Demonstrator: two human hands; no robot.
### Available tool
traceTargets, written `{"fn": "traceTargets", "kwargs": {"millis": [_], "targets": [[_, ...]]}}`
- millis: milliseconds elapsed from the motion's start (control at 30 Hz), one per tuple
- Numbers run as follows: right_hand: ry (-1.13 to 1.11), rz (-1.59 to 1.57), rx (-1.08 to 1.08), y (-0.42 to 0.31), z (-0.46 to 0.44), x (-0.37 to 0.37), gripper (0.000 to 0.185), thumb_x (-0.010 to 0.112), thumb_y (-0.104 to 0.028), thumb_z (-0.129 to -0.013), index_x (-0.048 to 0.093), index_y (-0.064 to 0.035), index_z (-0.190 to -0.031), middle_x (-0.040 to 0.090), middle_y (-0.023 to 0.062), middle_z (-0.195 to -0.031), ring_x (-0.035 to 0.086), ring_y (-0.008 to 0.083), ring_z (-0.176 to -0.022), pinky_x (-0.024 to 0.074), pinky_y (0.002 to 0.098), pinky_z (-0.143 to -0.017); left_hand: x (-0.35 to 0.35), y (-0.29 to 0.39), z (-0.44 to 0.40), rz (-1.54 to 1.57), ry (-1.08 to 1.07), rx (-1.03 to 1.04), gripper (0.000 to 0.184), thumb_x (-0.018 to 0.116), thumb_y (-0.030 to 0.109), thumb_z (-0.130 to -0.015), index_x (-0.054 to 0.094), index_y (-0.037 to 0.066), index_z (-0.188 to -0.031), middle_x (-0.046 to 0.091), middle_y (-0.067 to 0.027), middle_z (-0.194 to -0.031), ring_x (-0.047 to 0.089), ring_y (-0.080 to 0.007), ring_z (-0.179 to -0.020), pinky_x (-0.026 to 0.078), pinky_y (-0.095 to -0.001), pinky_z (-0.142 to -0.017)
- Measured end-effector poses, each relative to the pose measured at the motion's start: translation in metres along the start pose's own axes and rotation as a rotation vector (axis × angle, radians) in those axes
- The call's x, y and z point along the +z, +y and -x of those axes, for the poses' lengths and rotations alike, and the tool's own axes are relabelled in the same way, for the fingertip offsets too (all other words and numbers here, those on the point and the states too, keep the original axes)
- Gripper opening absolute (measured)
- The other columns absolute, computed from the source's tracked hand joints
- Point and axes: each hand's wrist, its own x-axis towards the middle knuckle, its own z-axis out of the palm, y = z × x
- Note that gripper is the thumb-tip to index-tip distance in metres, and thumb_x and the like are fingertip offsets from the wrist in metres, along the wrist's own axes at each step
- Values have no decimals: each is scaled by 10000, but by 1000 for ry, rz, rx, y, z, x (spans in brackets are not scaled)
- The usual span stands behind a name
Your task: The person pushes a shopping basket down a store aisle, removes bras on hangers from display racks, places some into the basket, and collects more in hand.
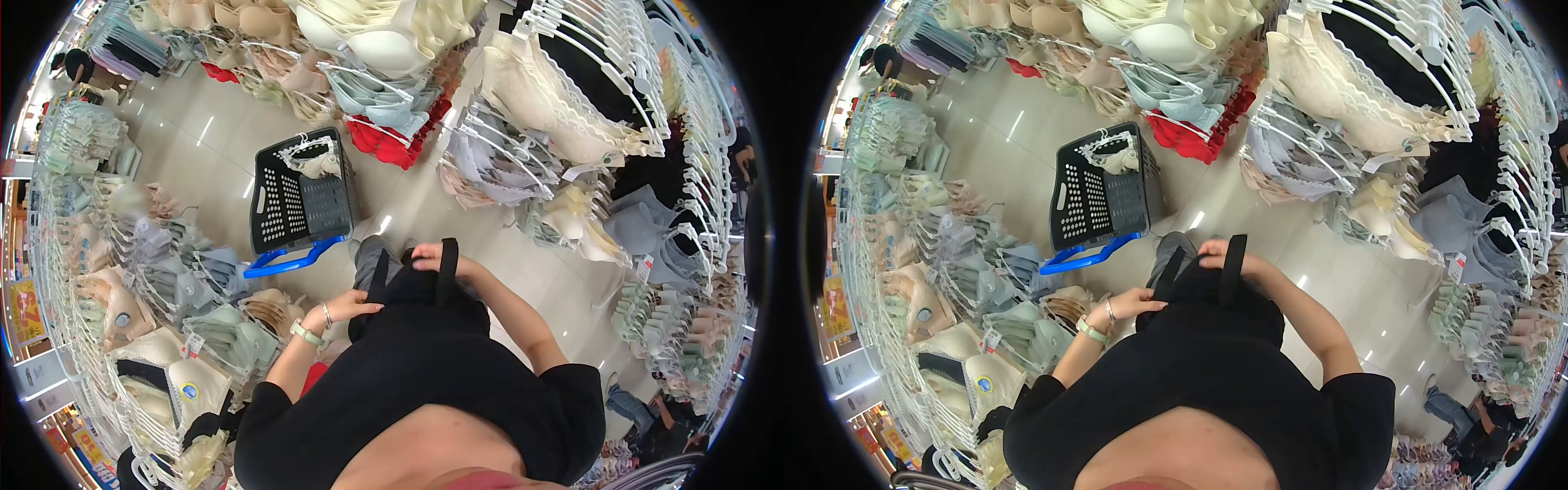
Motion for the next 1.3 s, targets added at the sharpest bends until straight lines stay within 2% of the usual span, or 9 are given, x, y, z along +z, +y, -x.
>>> {"fn": "traceTargets", "kwargs": {"millis": [133,267,533,733,867,933,1000,1100,1300], "targets": [[538,647,-449,31,-26,-14,139,628,-105,-752,529,-14,-788,562,64,-710,535,125,-666,423,270,-607,-13,40,-2,317,-141,-111,361,673,317,-775,624,-25,-882,617,-32,-780,541,-85,-666,431,-222,-608],[84,715,-72,62,-13,-13,240,627,-191,-792,514,-12,-678,520,68,-631,486,112,-596,396,266,-558,-15,14,-24,1024,151,-161,270,670,229,-783,614,-27,-845,640,-70,-807,606,-149,-649,492,-257,-618],[420,465,82,19,81,13,166,605,-167,-806,526,-35,-868,537,76,-655,500,120,-571,398,283,-533,12,-90,-51,99,616,-205,412,607,383,-802,565,20,-612,565,-88,-571,441,-114,-523,386,-302,-517],[934,824,-36,66,75,-5,162,592,-153,-790,514,-34,-866,597,156,-743,570,288,-589,446,345,-536,-28,-72,-14,-565,694,-296,311,563,289,-810,608,4,-693,631,-178,-721,632,-283,-689,486,-369,-634],[761,1400,372,104,106,8,203,558,-187,-763,575,-3,-847,605,168,-712,605,326,-696,498,414,-637,-67,-39,44,-1115,-144,-386,234,564,222,-787,655,6,-780,654,-153,-822,633,-301,-837,510,-367,-708],[258,1299,713,81,137,38,250,597,-226,-730,612,-21,-873,632,158,-783,612,324,-746,496,398,-652,-78,-34,74,-907,-459,-311,230,569,220,-782,653,6,-778,653,-152,-819,632,-300,-835,509,-367,-708],[-134,790,442,47,161,73,286,657,-252,-657,643,11,-769,642,148,-737,623,292,-733,480,374,-638,-80,-31,105,-648,-549,-313,227,573,218,-776,652,5,-776,652,-152,-816,630,-299,-833,507,-366,-709],[183,394,-90,74,170,126,247,638,-219,-660,633,27,-686,627,140,-655,619,238,-689,467,354,-612,-81,-29,131,-405,-530,-325,222,580,216,-768,649,5,-773,650,-150,-812,628,-297,-831,505,-366,-709],[507,373,158,53,134,116,246,637,-216,-660,633,28,-690,626,136,-653,618,234,-688,467,349,-614,-85,-37,121,-272,-263,-327,213,593,211,-752,645,5,-767,646,-148,-804,624,-294,-825,501,-364,-709]]}}
